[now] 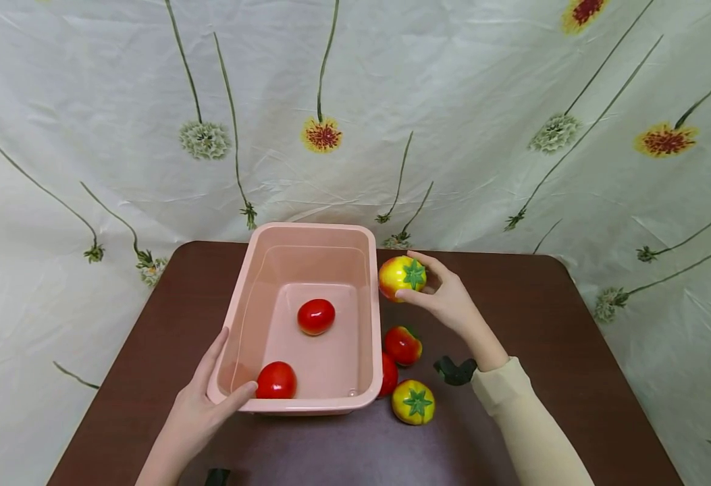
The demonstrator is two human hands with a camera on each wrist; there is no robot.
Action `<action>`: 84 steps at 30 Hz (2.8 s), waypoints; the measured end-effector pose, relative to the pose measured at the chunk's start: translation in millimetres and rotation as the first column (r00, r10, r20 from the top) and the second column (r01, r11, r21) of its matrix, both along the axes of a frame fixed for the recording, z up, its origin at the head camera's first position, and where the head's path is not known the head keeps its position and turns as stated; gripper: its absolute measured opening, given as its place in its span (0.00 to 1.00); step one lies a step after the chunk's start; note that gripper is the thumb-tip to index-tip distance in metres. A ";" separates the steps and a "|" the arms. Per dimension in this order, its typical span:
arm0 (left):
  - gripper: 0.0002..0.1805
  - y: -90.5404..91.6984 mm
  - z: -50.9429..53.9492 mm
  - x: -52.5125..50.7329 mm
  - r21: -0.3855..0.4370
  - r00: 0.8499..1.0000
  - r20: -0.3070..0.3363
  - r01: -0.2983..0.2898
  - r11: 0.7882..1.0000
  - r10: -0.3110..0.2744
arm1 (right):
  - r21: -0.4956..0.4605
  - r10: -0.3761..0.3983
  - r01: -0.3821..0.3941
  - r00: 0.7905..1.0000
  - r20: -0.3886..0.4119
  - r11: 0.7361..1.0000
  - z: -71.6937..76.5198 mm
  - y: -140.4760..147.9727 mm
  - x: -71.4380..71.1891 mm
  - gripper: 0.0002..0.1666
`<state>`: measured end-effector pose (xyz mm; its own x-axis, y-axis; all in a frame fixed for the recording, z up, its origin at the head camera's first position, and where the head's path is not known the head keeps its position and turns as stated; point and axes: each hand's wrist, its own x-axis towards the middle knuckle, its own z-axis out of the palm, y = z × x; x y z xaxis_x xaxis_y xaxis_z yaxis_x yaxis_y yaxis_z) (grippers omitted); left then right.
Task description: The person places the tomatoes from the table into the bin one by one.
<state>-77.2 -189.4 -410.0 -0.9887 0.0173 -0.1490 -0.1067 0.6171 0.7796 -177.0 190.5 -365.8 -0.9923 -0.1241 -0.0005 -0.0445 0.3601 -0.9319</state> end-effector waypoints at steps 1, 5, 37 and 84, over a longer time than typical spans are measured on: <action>0.50 0.1 -0.1 -0.1 -0.001 1.000 0.000 0.001 1.000 -0.001 | -0.007 0.012 -0.012 1.000 -0.002 1.000 1.7 -3.1 0.1 0.42; 0.50 0.3 -0.1 -0.6 -0.001 1.000 0.010 -0.002 1.000 0.002 | -0.048 0.056 -0.056 0.998 0.000 0.997 7.0 -14.6 0.4 0.43; 0.51 -1.2 -2.0 -1.8 -0.019 0.999 0.041 -0.006 1.000 0.007 | 0.344 0.456 -0.405 0.886 -0.079 0.847 14.3 -80.1 14.2 0.47; 0.52 -2.2 -1.4 -4.2 -0.025 0.997 0.074 -0.004 1.000 0.005 | -0.032 0.089 -0.090 0.996 -0.011 0.995 -12.9 1.4 21.8 0.28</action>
